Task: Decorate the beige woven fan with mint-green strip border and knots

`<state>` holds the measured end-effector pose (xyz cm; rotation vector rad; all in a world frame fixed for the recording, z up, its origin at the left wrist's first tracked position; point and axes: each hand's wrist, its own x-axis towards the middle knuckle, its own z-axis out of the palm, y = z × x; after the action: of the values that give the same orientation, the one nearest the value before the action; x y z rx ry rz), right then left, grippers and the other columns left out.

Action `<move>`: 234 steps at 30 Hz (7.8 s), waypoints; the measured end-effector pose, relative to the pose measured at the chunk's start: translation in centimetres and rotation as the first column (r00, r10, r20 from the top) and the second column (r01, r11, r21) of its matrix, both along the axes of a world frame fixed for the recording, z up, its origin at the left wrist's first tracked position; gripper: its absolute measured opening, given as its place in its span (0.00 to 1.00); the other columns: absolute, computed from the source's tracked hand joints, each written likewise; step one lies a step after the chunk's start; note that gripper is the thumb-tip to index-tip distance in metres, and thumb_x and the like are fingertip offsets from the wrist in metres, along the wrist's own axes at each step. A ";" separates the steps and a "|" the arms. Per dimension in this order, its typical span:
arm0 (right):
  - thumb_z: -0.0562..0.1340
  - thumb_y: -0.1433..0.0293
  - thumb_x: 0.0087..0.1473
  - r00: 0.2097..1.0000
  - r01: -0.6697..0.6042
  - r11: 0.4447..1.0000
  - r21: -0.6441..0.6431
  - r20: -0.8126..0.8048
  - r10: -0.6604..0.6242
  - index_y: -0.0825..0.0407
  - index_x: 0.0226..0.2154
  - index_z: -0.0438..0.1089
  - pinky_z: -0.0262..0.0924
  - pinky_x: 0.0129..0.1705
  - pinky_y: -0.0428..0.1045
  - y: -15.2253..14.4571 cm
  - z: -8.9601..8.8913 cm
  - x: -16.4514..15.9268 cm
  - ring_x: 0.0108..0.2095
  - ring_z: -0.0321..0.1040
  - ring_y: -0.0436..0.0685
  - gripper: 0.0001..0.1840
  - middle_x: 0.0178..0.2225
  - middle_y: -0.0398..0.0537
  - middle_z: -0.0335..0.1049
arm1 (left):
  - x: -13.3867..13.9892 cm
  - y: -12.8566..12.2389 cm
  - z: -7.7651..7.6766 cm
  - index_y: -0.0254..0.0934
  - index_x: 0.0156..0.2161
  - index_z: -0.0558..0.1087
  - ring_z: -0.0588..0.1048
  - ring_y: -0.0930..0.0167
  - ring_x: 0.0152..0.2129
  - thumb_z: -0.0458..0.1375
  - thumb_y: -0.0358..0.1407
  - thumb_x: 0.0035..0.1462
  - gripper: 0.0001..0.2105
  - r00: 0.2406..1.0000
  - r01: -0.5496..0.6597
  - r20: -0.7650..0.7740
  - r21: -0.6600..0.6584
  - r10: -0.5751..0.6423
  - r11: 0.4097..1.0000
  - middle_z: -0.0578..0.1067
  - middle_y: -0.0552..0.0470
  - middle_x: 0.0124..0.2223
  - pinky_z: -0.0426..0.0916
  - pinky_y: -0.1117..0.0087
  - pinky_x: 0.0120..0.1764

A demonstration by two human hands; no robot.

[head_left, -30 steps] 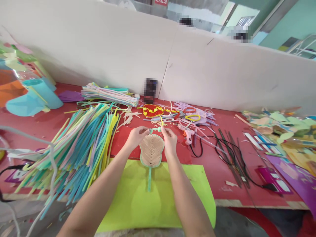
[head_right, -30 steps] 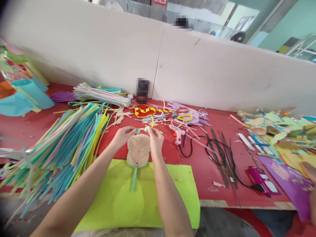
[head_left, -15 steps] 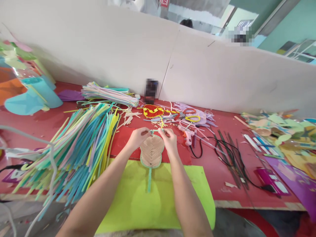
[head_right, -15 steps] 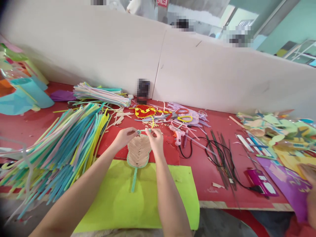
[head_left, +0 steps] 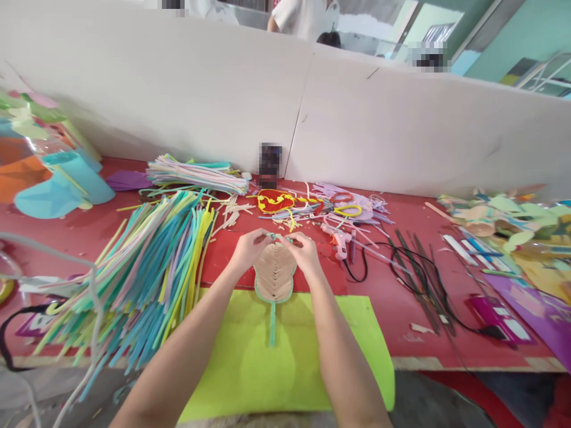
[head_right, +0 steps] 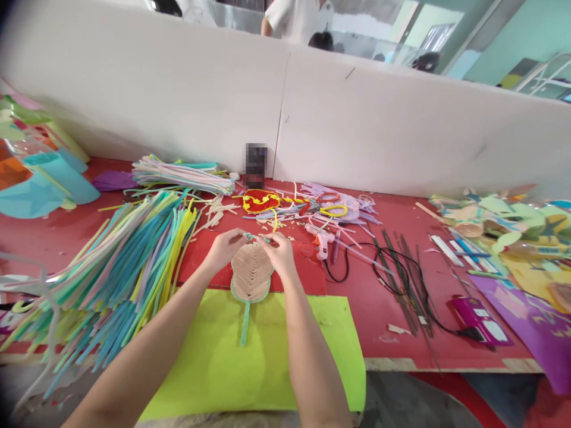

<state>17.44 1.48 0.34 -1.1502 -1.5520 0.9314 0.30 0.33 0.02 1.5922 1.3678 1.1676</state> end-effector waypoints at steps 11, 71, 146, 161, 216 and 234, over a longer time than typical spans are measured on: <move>0.66 0.57 0.42 0.984 -0.087 0.969 -0.229 -0.170 0.048 0.52 0.27 0.73 0.57 0.38 0.48 -0.2 0.7 0.5 0.32 0.66 0.53 0.15 0.29 0.43 0.72 | -0.3 -0.4 1.0 0.37 0.27 0.72 0.73 0.71 0.31 0.53 0.39 0.55 0.10 0.995 0.096 -0.002 0.034 -0.096 0.995 0.75 0.52 0.30 0.64 0.71 0.39; 0.59 0.64 0.55 0.960 -0.208 0.960 0.189 0.225 0.164 0.50 0.29 0.71 0.59 0.43 0.50 -0.4 0.6 0.4 0.37 0.67 0.55 0.09 0.32 0.47 0.70 | -0.2 -0.6 0.5 0.38 0.29 0.63 0.67 0.71 0.29 0.49 0.35 0.60 0.08 0.934 0.161 -0.347 0.192 -0.086 0.968 0.67 0.53 0.30 0.60 0.71 0.34; 0.61 0.55 0.50 0.993 -0.067 0.996 -0.050 0.095 0.072 0.51 0.32 0.74 0.63 0.43 0.52 -0.2 0.1 0.4 0.37 0.72 0.57 0.17 0.34 0.49 0.76 | 0.6 0.0 -0.8 0.37 0.33 0.73 0.74 0.71 0.31 0.54 0.38 0.55 0.07 0.996 -0.081 -0.030 0.090 0.084 0.993 0.76 0.52 0.32 0.66 0.71 0.38; 0.60 0.56 0.50 0.978 -0.047 0.999 0.019 0.202 0.042 0.51 0.29 0.72 0.61 0.42 0.50 -0.1 0.0 0.7 0.36 0.69 0.56 0.16 0.32 0.47 0.74 | 0.4 0.2 -1.7 0.38 0.34 0.75 0.75 0.69 0.31 0.56 0.40 0.52 0.09 0.999 -0.037 -0.023 0.004 0.037 0.999 0.78 0.51 0.33 0.66 0.71 0.37; 0.66 0.57 0.44 0.992 0.104 0.994 -0.039 -0.068 -0.106 0.51 0.30 0.75 0.62 0.41 0.50 0.9 -1.0 1.4 0.36 0.68 0.55 0.15 0.33 0.47 0.72 | -0.8 0.2 -0.8 0.37 0.40 0.74 0.74 0.68 0.37 0.46 0.43 0.61 0.17 0.982 -0.167 -0.071 0.094 0.174 0.982 0.77 0.47 0.39 0.65 0.69 0.40; 0.69 0.57 0.37 0.786 0.193 0.888 -0.418 -0.475 -0.395 0.49 0.31 0.74 0.60 0.31 0.46 1.4 -1.1 1.9 0.31 0.67 0.51 0.18 0.31 0.43 0.73 | -1.5 1.1 -2.8 0.37 0.32 0.69 0.71 0.67 0.35 0.63 0.40 0.41 0.13 0.977 -0.139 -0.188 -0.191 0.103 0.972 0.73 0.49 0.36 0.65 0.66 0.38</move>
<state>19.30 2.89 -0.77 -1.1884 -0.7211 1.2160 -1.19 1.43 -2.79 1.5109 1.6649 0.9372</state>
